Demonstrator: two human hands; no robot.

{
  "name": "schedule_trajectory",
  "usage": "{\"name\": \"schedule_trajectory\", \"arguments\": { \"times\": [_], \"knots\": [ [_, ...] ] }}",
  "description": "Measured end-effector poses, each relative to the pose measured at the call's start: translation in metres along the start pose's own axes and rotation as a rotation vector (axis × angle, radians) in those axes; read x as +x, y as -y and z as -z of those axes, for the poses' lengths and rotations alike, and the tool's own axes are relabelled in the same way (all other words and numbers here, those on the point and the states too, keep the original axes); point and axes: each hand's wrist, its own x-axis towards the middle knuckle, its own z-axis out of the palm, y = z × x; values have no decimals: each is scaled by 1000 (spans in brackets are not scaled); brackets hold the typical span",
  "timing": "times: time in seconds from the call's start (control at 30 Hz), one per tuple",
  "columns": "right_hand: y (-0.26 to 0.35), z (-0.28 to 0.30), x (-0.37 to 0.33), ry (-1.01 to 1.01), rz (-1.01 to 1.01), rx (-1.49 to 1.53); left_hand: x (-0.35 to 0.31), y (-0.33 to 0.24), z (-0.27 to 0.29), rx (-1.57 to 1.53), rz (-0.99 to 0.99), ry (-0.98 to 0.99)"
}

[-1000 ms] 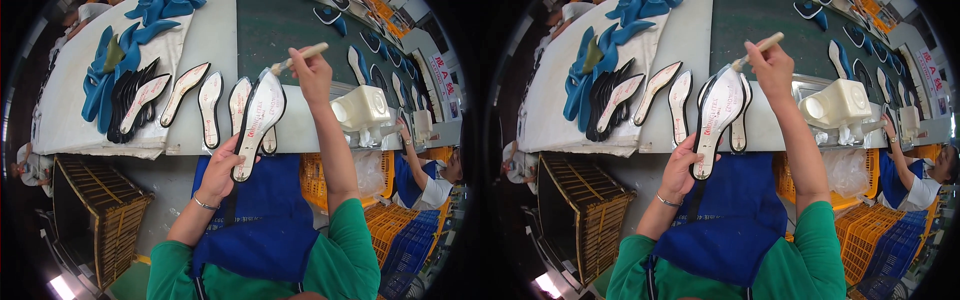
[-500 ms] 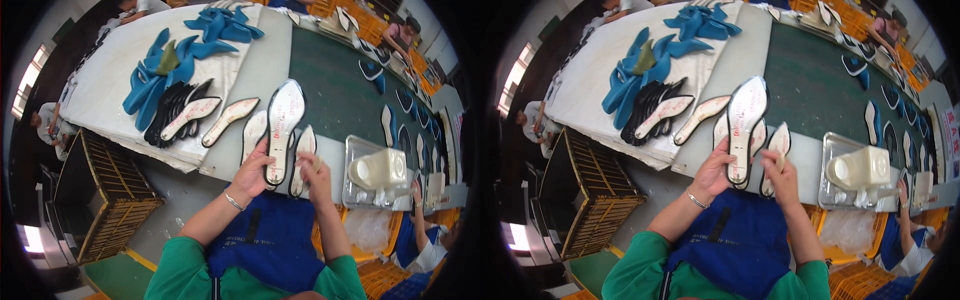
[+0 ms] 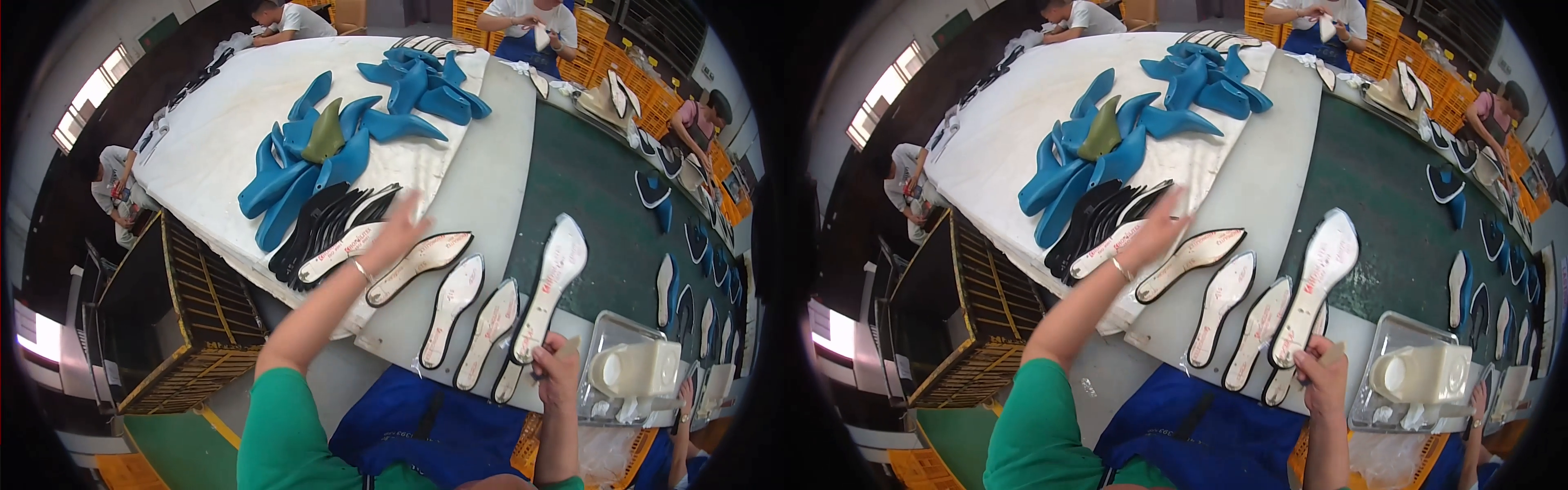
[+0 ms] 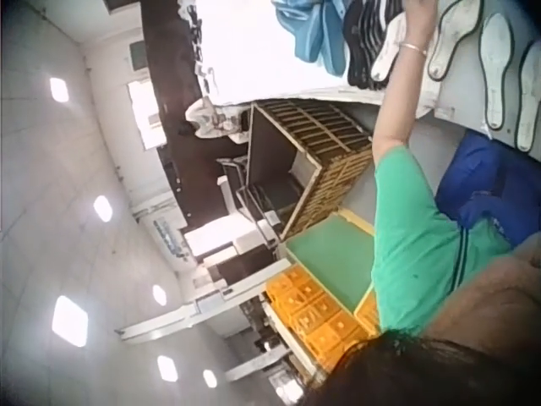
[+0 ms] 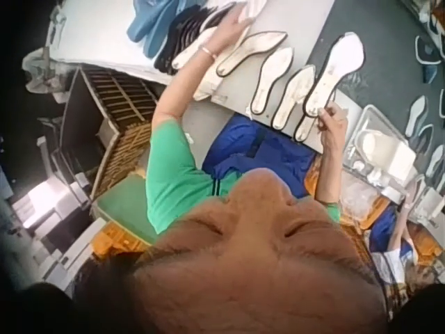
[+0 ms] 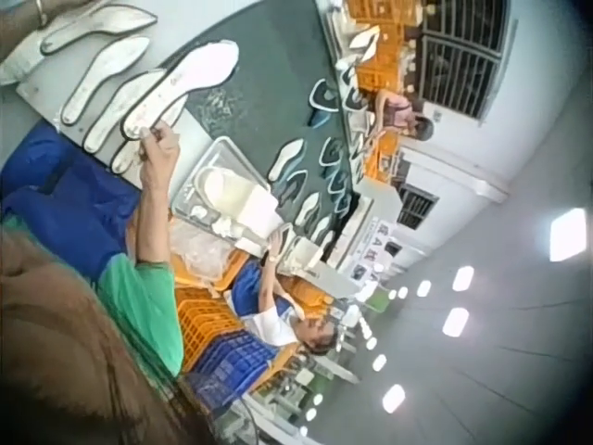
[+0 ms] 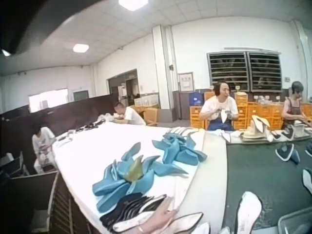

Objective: Applying adhesive or glue to shoe insoles using a brush at a manufacturing workstation.

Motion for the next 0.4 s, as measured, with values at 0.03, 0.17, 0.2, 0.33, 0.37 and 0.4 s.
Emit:
{"name": "schedule_trajectory", "arguments": {
  "times": [0.03, 0.17, 0.2, 0.33, 0.37, 0.4],
  "knots": [
    [1, 4, -1, -8, -9, -5, 28, 27, 35, 257, 62, -114],
    [-4, 17, -2, -77, -7, 38, 82, 83, 150, 950, 299, -357],
    [-8, 20, -1, -104, -2, 50, 88, 99, 161, 976, 400, -260],
    [-16, 27, 1, -188, -38, 1, 112, 115, 146, 1049, 393, -145],
    [-18, 29, 3, -171, -65, 6, 119, 114, 145, 1028, 321, -108],
    [-19, 31, 4, -153, -90, 13, 124, 105, 144, 1044, 258, -56]
  ]
}}
